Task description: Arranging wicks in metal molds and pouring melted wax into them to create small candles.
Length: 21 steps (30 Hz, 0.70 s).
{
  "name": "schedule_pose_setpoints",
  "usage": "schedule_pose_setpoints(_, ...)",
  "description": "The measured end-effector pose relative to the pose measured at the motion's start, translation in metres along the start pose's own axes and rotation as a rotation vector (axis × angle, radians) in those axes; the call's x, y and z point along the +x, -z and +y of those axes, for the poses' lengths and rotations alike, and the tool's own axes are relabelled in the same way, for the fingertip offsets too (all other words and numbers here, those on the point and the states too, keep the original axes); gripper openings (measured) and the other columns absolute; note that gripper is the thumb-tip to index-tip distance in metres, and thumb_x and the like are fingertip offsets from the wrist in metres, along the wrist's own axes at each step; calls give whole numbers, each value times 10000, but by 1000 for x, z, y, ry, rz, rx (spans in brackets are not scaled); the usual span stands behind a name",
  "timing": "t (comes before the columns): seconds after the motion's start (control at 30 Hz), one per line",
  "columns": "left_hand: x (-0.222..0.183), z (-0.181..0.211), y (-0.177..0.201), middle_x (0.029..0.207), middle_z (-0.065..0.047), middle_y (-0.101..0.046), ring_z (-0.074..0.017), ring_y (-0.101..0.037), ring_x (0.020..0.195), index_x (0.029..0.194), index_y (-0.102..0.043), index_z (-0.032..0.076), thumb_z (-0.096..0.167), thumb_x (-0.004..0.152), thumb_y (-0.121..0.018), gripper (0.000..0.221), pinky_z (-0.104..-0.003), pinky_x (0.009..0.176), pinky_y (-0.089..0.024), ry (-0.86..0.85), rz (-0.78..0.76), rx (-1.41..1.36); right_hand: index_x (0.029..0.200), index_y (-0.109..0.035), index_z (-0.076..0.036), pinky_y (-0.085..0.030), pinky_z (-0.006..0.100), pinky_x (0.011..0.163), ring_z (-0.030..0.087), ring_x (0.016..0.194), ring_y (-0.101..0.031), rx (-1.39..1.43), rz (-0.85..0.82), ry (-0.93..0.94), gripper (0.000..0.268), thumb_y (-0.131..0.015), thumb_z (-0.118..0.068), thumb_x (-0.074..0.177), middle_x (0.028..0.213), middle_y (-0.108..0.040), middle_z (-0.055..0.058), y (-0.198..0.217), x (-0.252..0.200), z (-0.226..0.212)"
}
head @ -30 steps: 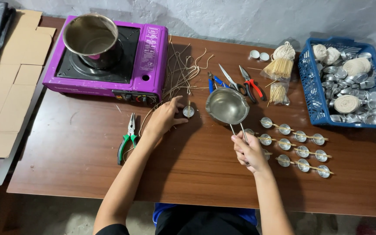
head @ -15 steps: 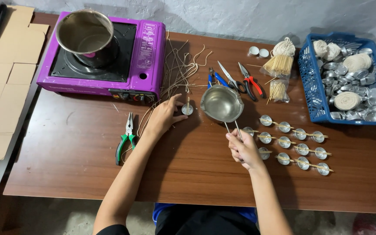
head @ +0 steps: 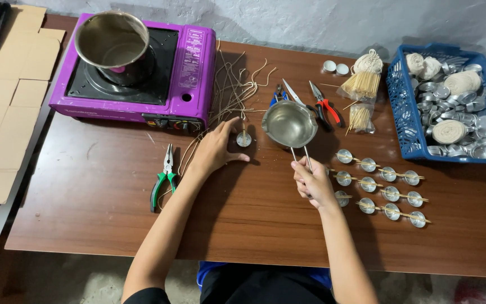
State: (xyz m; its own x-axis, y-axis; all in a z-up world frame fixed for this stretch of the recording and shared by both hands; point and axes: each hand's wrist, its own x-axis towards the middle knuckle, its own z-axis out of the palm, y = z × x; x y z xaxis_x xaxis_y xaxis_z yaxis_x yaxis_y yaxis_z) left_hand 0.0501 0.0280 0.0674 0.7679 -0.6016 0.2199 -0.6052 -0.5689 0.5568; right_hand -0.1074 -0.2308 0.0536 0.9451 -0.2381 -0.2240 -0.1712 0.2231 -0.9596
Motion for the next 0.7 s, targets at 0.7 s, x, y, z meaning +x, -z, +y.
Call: schedule_pose_setpoints(0.7,13,-7,-15,1047,67,-618,-351,-731,937,1318,-592,267,624,641,-856,809,-538,838,-607,132,-31,59,915,-541,-10,-279,227,213,29,293,-338,2,-10,-2,168,-613,-106,1032,555,-347,-12,1,0,1)
